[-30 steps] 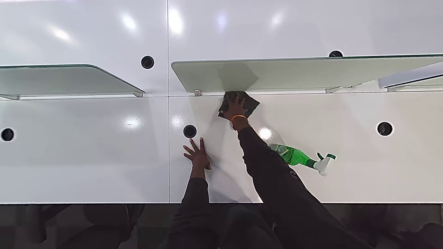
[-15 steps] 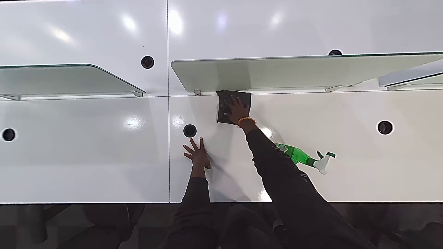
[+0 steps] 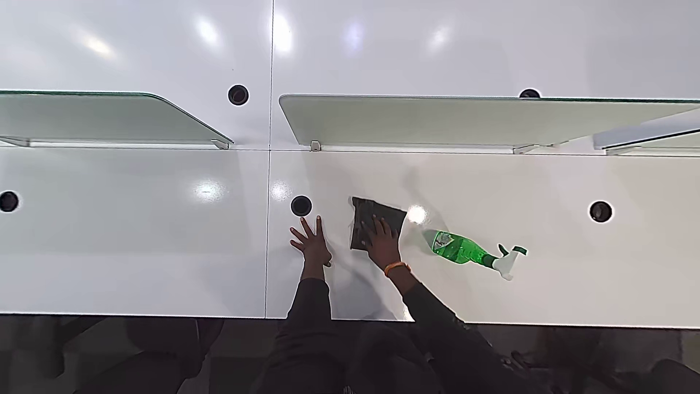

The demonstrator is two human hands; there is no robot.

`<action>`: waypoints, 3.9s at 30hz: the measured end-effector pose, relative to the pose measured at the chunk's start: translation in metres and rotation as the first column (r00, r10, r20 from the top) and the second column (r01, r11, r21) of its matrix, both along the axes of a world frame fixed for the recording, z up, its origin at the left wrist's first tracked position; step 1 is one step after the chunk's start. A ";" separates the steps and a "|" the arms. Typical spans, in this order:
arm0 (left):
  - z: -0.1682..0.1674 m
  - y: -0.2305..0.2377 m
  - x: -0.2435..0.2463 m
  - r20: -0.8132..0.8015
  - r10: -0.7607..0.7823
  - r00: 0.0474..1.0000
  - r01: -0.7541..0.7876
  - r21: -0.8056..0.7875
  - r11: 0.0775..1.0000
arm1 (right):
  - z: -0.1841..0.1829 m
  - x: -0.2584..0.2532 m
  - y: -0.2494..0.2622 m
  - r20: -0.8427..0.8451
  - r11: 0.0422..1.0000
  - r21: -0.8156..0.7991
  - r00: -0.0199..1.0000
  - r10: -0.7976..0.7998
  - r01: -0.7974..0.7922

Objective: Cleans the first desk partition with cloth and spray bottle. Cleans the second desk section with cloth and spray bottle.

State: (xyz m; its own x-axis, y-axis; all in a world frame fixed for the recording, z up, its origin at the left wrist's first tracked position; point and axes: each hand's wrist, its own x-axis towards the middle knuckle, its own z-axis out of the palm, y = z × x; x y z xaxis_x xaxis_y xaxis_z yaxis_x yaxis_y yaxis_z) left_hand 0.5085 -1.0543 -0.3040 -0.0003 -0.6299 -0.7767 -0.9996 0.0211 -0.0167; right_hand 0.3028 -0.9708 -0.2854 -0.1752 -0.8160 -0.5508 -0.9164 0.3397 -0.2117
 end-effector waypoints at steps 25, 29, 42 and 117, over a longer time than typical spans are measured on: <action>0.002 0.002 -0.001 -0.004 -0.003 1.000 0.003 -0.004 1.000 | 0.019 -0.077 0.031 0.525 0.635 -0.215 0.636 -0.565 0.742; 0.000 0.001 0.000 -0.001 -0.006 1.000 0.006 -0.005 1.000 | 0.019 -0.064 0.014 0.329 0.838 -0.424 0.920 -0.211 0.344; 0.003 -0.003 0.001 -0.041 0.027 0.999 -0.028 -0.010 1.000 | 0.007 -0.004 -0.107 0.100 0.959 0.112 0.963 0.251 -0.262; 0.010 0.013 0.018 -0.073 -0.113 0.991 0.102 -0.139 0.985 | 0.002 0.029 0.164 0.099 0.987 0.040 0.984 0.151 -0.156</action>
